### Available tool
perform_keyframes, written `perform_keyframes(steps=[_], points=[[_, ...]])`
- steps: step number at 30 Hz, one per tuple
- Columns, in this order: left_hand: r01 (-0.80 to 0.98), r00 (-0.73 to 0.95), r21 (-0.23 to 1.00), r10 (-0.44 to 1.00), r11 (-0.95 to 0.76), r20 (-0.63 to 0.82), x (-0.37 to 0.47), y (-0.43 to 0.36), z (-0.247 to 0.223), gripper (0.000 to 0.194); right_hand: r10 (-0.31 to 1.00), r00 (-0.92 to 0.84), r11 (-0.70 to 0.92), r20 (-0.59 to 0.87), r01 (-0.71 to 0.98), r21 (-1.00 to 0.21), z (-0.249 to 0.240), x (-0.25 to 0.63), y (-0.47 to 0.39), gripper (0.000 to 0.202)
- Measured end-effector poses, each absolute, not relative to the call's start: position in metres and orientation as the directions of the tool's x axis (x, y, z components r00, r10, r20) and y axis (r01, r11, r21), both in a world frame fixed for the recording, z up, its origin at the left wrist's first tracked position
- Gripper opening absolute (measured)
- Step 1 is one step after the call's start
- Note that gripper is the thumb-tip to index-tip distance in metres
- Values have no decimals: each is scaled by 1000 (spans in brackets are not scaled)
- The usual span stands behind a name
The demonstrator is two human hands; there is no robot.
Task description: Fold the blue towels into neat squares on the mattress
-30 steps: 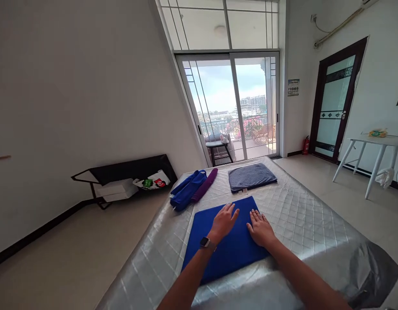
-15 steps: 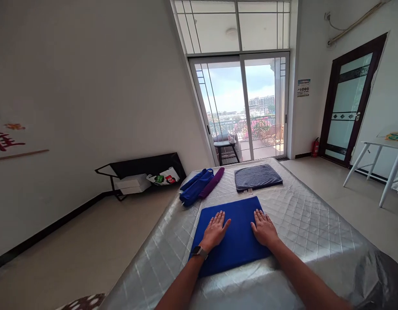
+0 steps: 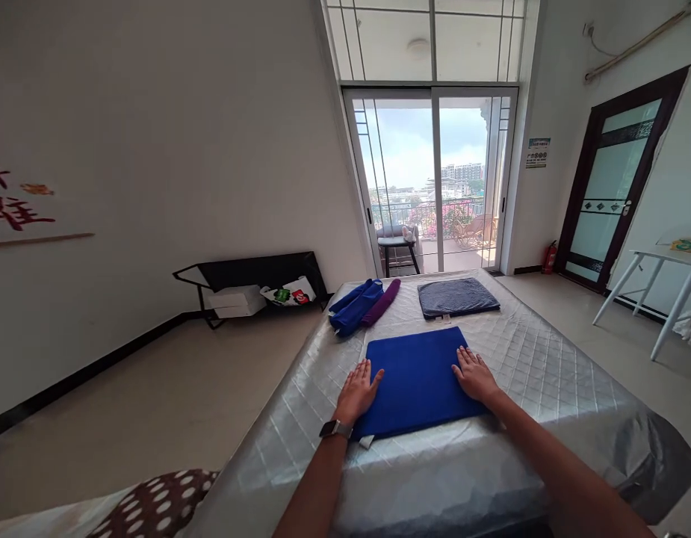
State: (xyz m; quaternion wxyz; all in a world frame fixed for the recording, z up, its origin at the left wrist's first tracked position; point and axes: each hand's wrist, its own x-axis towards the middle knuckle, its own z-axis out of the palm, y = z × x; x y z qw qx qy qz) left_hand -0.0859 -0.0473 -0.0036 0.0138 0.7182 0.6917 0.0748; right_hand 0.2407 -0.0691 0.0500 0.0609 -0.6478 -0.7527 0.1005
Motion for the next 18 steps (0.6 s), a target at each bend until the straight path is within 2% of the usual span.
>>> perform_keyframes(steps=[9,18], points=[[985,56,155,988,-79,145,-98,-39,-22,82,980,-195,180,-41,956,-231,41,249,-113,66],[995,75,66,996,-78,48,-103,-41,-21,79,985,-168,150,-39,946,-287,39,245,-115,66]])
